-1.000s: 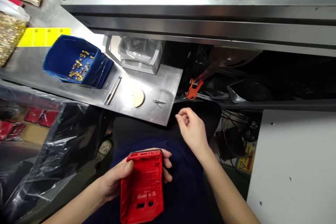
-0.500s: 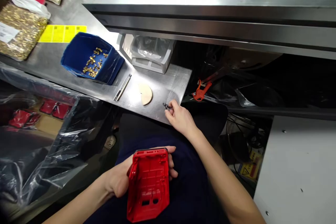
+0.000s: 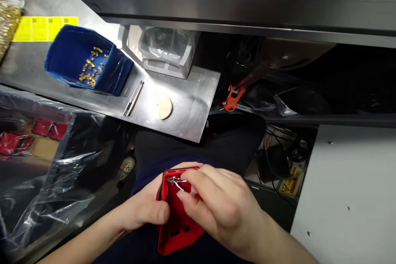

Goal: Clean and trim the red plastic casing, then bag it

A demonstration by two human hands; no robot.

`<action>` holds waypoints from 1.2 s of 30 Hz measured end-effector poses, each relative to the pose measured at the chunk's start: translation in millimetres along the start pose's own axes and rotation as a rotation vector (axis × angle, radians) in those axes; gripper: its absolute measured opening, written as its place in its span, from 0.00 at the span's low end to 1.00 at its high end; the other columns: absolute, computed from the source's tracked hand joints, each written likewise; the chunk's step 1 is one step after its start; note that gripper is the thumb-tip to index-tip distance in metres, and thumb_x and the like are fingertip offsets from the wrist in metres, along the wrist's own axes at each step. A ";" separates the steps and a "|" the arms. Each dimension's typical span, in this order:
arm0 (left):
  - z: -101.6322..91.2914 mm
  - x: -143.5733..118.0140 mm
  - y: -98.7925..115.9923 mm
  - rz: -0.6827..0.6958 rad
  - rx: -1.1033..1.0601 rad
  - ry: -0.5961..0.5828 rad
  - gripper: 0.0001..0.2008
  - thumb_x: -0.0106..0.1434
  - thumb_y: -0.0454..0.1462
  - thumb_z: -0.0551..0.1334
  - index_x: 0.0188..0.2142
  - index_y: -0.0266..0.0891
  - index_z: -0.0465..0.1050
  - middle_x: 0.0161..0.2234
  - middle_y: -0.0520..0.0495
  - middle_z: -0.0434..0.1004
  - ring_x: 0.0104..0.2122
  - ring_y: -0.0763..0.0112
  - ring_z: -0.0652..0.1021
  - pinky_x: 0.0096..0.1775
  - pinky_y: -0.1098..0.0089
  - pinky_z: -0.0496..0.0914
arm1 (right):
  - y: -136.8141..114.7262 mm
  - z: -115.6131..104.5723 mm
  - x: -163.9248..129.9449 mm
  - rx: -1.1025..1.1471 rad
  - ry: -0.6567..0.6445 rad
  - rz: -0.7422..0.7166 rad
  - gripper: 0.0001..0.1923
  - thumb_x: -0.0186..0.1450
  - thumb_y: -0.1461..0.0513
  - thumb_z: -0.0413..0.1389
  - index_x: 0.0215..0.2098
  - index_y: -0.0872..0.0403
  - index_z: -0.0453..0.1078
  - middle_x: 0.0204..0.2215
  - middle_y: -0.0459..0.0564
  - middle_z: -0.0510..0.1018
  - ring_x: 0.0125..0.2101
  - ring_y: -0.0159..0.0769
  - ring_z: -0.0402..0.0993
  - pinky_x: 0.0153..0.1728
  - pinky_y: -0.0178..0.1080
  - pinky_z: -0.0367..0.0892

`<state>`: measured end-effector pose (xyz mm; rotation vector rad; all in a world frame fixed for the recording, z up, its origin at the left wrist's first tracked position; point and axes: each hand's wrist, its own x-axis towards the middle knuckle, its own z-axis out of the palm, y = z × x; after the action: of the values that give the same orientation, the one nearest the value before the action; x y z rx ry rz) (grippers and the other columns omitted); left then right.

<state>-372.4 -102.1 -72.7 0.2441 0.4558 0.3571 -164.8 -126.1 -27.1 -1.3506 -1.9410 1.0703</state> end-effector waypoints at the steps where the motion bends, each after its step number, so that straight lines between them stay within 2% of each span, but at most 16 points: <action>1: 2.0 0.8 0.8 -0.001 -0.006 0.006 0.37 0.57 0.46 0.76 0.61 0.43 0.64 0.50 0.44 0.72 0.50 0.61 0.76 0.55 0.62 0.68 | -1.2 3.6 0.8 -0.032 0.012 -0.027 0.10 0.71 0.66 0.58 0.51 0.57 0.71 0.33 0.47 0.75 0.32 0.31 0.71 0.35 0.36 0.68; 4: 5.1 1.7 1.3 -0.007 -0.005 0.033 0.36 0.57 0.44 0.76 0.60 0.43 0.64 0.48 0.46 0.72 0.46 0.65 0.76 0.52 0.64 0.69 | 0.6 9.7 2.4 -0.097 0.035 -0.063 0.08 0.71 0.67 0.57 0.49 0.59 0.71 0.33 0.48 0.76 0.31 0.32 0.72 0.34 0.38 0.67; 8: 5.2 1.5 -0.7 -0.029 0.010 0.061 0.38 0.57 0.44 0.76 0.61 0.42 0.61 0.48 0.44 0.73 0.44 0.65 0.77 0.51 0.63 0.69 | 2.2 9.9 1.1 -0.141 0.045 -0.087 0.06 0.71 0.67 0.57 0.47 0.59 0.71 0.32 0.49 0.77 0.31 0.33 0.72 0.34 0.39 0.68; 13: 3.0 1.0 -4.5 -0.041 0.093 0.081 0.39 0.57 0.45 0.76 0.61 0.41 0.60 0.46 0.44 0.74 0.48 0.61 0.76 0.52 0.62 0.68 | -2.9 11.3 -0.8 -0.210 0.048 -0.109 0.07 0.72 0.67 0.56 0.48 0.60 0.72 0.34 0.51 0.79 0.32 0.36 0.76 0.36 0.40 0.71; 16: 1.5 0.5 -5.6 -0.060 0.094 0.076 0.40 0.57 0.47 0.76 0.62 0.41 0.60 0.49 0.42 0.74 0.50 0.58 0.76 0.52 0.60 0.69 | 0.6 7.6 0.0 -0.170 0.006 -0.112 0.07 0.72 0.68 0.55 0.48 0.60 0.72 0.36 0.53 0.81 0.35 0.37 0.77 0.38 0.39 0.72; 17: 1.2 0.2 -5.4 -0.071 0.094 0.068 0.40 0.57 0.48 0.75 0.62 0.41 0.60 0.49 0.42 0.74 0.49 0.58 0.77 0.51 0.60 0.69 | 5.9 5.6 1.0 -0.128 0.002 -0.079 0.07 0.72 0.68 0.55 0.48 0.58 0.73 0.37 0.52 0.80 0.35 0.36 0.77 0.38 0.38 0.72; 19: 0.8 -0.5 -4.5 -0.083 0.115 0.070 0.40 0.58 0.49 0.75 0.63 0.41 0.61 0.49 0.41 0.74 0.46 0.59 0.77 0.49 0.61 0.69 | 24.7 3.4 4.6 -0.062 0.090 0.076 0.07 0.73 0.64 0.56 0.48 0.55 0.74 0.37 0.49 0.80 0.33 0.33 0.76 0.36 0.35 0.72; 21: 0.4 -1.3 -3.5 -0.084 0.143 0.098 0.42 0.57 0.50 0.74 0.64 0.39 0.60 0.50 0.40 0.75 0.46 0.59 0.77 0.50 0.60 0.69 | 53.1 7.2 10.3 -0.046 0.240 0.292 0.08 0.73 0.59 0.57 0.47 0.52 0.76 0.35 0.46 0.80 0.31 0.31 0.75 0.33 0.33 0.70; 23: -0.4 -1.8 -2.9 -0.085 0.150 0.121 0.44 0.57 0.52 0.74 0.65 0.38 0.59 0.52 0.37 0.75 0.49 0.55 0.77 0.52 0.57 0.69 | 85.0 19.2 17.5 -0.046 0.297 0.435 0.11 0.72 0.55 0.58 0.47 0.52 0.76 0.34 0.46 0.79 0.29 0.31 0.74 0.31 0.33 0.69; 25: -1.2 -2.2 -2.9 -0.097 0.144 0.111 0.47 0.56 0.53 0.74 0.66 0.37 0.57 0.54 0.34 0.74 0.52 0.50 0.76 0.54 0.52 0.68 | 112.6 36.5 24.1 -0.086 0.205 0.460 0.15 0.72 0.55 0.57 0.51 0.54 0.74 0.35 0.48 0.79 0.30 0.31 0.73 0.33 0.33 0.69; 28: -2.0 -3.6 -3.7 -0.109 0.139 0.099 0.49 0.56 0.54 0.74 0.67 0.37 0.55 0.54 0.31 0.74 0.54 0.44 0.76 0.54 0.48 0.68 | 133.3 55.8 28.0 -0.325 -0.047 0.439 0.15 0.73 0.58 0.54 0.55 0.55 0.70 0.38 0.51 0.79 0.33 0.34 0.75 0.35 0.35 0.68; 30: -2.3 -5.2 -4.7 -0.110 0.138 0.103 0.49 0.56 0.54 0.74 0.68 0.37 0.54 0.54 0.31 0.74 0.54 0.44 0.76 0.54 0.47 0.68 | 130.9 54.8 25.1 -0.449 -0.180 0.439 0.10 0.70 0.60 0.56 0.48 0.54 0.73 0.33 0.50 0.79 0.31 0.38 0.75 0.30 0.37 0.64; 32: -2.6 -6.6 -5.6 -0.105 0.144 0.109 0.49 0.57 0.54 0.73 0.68 0.38 0.53 0.55 0.31 0.74 0.54 0.44 0.76 0.54 0.47 0.68 | 117.1 41.9 18.7 -0.472 -0.201 0.456 0.06 0.68 0.61 0.59 0.42 0.52 0.73 0.28 0.47 0.77 0.27 0.38 0.74 0.27 0.37 0.60; 34: -3.0 -6.9 -6.1 -0.096 0.151 0.099 0.49 0.57 0.54 0.73 0.68 0.38 0.53 0.55 0.32 0.74 0.53 0.45 0.76 0.54 0.49 0.68 | 95.0 22.5 10.9 -0.404 -0.095 0.456 0.07 0.68 0.61 0.59 0.45 0.51 0.72 0.29 0.44 0.77 0.27 0.36 0.74 0.28 0.37 0.62; 36: -2.9 -5.6 -5.9 -0.082 0.156 0.093 0.46 0.59 0.53 0.73 0.67 0.39 0.55 0.53 0.35 0.74 0.52 0.49 0.77 0.53 0.53 0.68 | 69.3 4.4 3.7 -0.245 0.056 0.361 0.08 0.70 0.60 0.59 0.48 0.50 0.70 0.33 0.44 0.77 0.30 0.33 0.74 0.32 0.36 0.67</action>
<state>-376.8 -109.2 -74.9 0.3603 0.5849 0.2536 -134.3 -111.3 -87.8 -1.8999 -1.8767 0.9600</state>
